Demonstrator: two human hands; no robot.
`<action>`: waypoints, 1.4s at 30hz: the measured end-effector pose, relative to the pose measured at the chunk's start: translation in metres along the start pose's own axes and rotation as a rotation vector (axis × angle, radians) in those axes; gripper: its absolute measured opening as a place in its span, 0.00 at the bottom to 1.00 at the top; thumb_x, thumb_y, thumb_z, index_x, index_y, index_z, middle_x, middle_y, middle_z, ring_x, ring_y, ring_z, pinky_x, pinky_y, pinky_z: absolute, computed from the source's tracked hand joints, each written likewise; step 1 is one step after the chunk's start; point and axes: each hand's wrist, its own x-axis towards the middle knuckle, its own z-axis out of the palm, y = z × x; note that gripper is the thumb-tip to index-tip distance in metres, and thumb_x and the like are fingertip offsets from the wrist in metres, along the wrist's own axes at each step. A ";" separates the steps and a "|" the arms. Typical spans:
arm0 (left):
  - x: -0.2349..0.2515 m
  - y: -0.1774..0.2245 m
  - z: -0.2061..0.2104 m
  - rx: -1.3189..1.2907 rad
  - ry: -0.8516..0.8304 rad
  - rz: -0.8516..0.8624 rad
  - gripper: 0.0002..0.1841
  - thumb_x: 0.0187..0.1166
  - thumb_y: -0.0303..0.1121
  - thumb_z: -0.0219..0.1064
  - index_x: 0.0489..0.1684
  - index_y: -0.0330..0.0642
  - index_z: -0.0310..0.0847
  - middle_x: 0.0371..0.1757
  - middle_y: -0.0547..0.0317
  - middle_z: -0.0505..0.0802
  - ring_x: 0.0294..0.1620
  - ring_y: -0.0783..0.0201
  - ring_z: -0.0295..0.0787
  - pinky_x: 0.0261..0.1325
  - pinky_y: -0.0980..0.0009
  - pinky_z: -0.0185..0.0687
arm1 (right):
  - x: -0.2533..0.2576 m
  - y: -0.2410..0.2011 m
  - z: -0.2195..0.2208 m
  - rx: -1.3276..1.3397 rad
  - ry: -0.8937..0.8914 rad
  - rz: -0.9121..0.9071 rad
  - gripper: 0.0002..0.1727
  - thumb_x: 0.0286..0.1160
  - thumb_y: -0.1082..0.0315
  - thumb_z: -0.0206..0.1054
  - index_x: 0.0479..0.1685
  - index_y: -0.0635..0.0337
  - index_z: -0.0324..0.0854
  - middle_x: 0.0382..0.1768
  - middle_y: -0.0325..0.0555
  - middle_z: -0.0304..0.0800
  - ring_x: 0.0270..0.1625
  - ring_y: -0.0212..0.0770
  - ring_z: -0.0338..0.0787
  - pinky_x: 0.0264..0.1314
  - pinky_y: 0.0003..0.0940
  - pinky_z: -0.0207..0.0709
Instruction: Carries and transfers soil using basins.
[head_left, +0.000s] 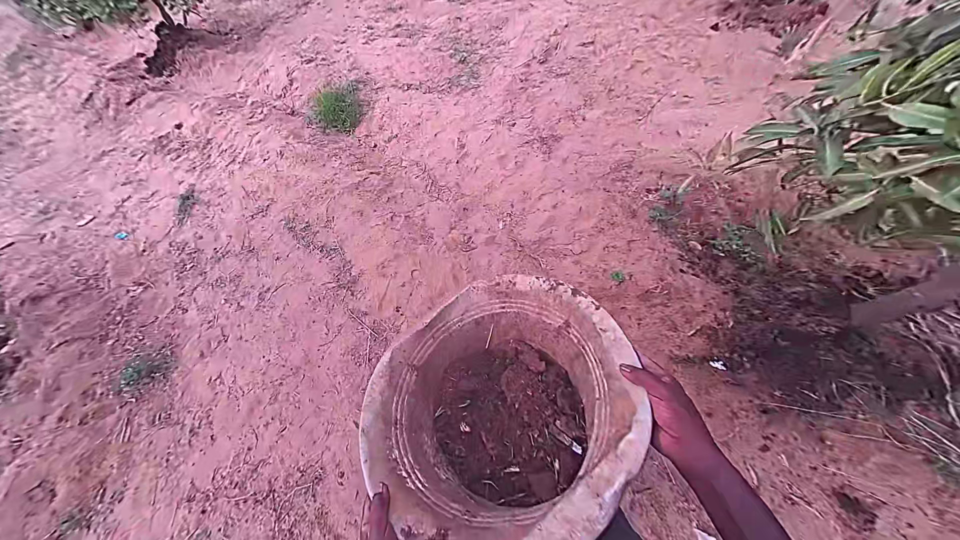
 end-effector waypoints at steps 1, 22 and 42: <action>0.020 0.009 0.014 0.022 0.008 -0.035 0.11 0.91 0.28 0.44 0.58 0.37 0.71 0.33 0.64 0.90 0.33 0.75 0.91 0.40 0.73 0.92 | 0.009 -0.002 0.017 -0.004 0.032 0.006 0.22 0.75 0.76 0.53 0.69 0.60 0.77 0.45 0.40 0.94 0.40 0.30 0.95 0.40 0.29 0.91; 0.354 0.227 0.433 0.197 -0.123 0.011 0.12 0.92 0.29 0.44 0.54 0.36 0.73 0.31 0.64 0.89 0.31 0.75 0.90 0.38 0.73 0.91 | 0.319 -0.159 0.361 0.206 0.154 -0.032 0.22 0.75 0.77 0.52 0.69 0.61 0.77 0.45 0.40 0.94 0.41 0.29 0.94 0.43 0.28 0.91; 0.637 0.264 0.916 0.137 -0.268 -0.200 0.12 0.91 0.27 0.45 0.55 0.32 0.73 0.31 0.57 0.91 0.30 0.70 0.92 0.37 0.69 0.92 | 0.715 -0.353 0.593 0.156 0.350 -0.195 0.18 0.76 0.77 0.52 0.61 0.58 0.79 0.37 0.31 0.94 0.36 0.24 0.93 0.39 0.24 0.90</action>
